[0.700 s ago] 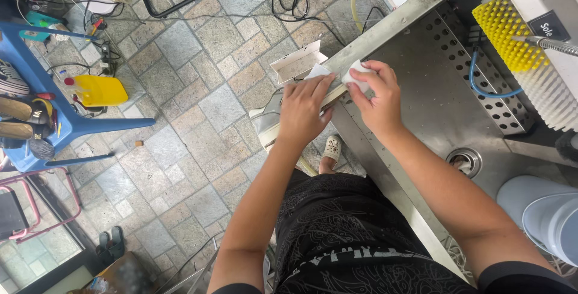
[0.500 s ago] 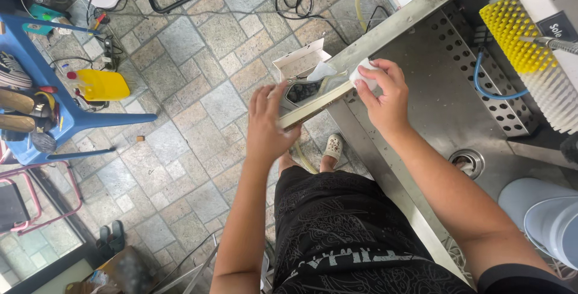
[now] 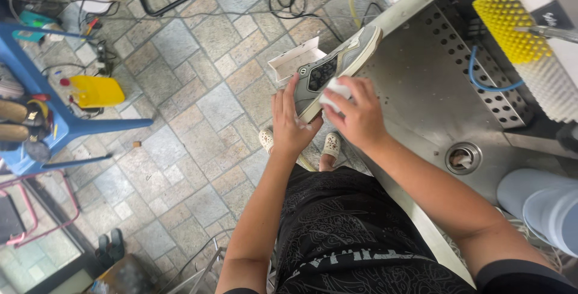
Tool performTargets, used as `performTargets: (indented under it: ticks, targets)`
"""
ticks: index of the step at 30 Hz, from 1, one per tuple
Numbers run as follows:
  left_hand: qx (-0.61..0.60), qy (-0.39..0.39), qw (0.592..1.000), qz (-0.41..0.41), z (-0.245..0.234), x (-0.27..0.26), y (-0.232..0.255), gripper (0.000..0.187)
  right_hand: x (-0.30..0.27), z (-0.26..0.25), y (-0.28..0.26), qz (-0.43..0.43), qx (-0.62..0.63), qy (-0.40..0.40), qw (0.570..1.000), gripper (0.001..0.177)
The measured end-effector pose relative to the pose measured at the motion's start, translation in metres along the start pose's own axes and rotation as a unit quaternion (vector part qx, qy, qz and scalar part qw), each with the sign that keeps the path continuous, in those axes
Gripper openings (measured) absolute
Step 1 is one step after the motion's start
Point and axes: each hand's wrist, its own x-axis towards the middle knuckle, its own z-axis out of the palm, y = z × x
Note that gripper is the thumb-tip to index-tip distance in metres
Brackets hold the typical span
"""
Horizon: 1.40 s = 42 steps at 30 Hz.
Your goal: The person cleans a single grey and white sneaker using a handheld blue spray gun to apply liquid and a white cloth to wipe the surface. The person rotates the shoe to treat different areas, including the upper, sole, and heel, while standing at a metal workstation.
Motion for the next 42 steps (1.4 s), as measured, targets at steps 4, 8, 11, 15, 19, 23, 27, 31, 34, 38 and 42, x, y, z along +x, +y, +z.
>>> performTargets:
  ticks: [4, 8, 11, 15, 19, 23, 27, 31, 34, 38, 42]
  targets:
    - [0.045, -0.129, 0.987, -0.089, -0.010, 0.022, 0.001, 0.108, 0.006, -0.042, -0.001, 0.049, 0.031, 0.031, 0.998, 0.033]
    - [-0.023, -0.160, 0.980, -0.115, -0.013, 0.032, -0.021, 0.096, 0.010, -0.130, 0.013, 0.095, 0.002, 0.160, 0.983, 0.035]
    - [0.013, -0.248, 0.951, -0.185, -0.013, 0.045, -0.043, 0.073, 0.005, -0.198, 0.015, 0.113, -0.123, 0.246, 0.955, 0.034]
    - [-0.013, -0.331, 0.909, -0.252, -0.014, 0.059, -0.061, 0.066, -0.031, -0.267, 0.010, 0.202, -0.241, 0.263, 0.912, 0.029]
    - [-0.099, -0.351, 0.894, -0.259, -0.005, 0.065, -0.073, 0.053, -0.084, -0.285, -0.008, 0.277, -0.230, 0.278, 0.891, 0.029]
    - [-0.218, -0.331, 0.888, -0.233, -0.006, 0.054, -0.083, 0.035, -0.167, -0.230, -0.036, 0.443, -0.209, 0.189, 0.851, 0.047]
    - [-0.220, -0.312, 0.918, -0.109, 0.001, 0.064, -0.089, 0.025, -0.250, -0.152, -0.063, 0.554, -0.179, 0.062, 0.811, 0.057]
    - [-0.239, -0.303, 0.919, -0.077, 0.006, 0.075, -0.096, 0.034, -0.329, -0.110, -0.077, 0.617, -0.186, 0.016, 0.764, 0.062]
    - [-0.279, -0.298, 0.910, -0.067, -0.001, 0.084, -0.088, 0.029, -0.346, -0.107, -0.079, 0.663, -0.166, 0.009, 0.729, 0.062]
    - [-0.299, -0.295, 0.906, -0.050, -0.013, 0.102, -0.079, 0.022, -0.301, -0.124, -0.076, 0.455, -0.386, -0.062, 0.800, 0.075]
    - [-0.268, -0.270, 0.923, -0.055, -0.018, 0.110, -0.078, 0.030, -0.219, -0.159, -0.059, 0.499, -0.197, 0.134, 0.833, 0.038]
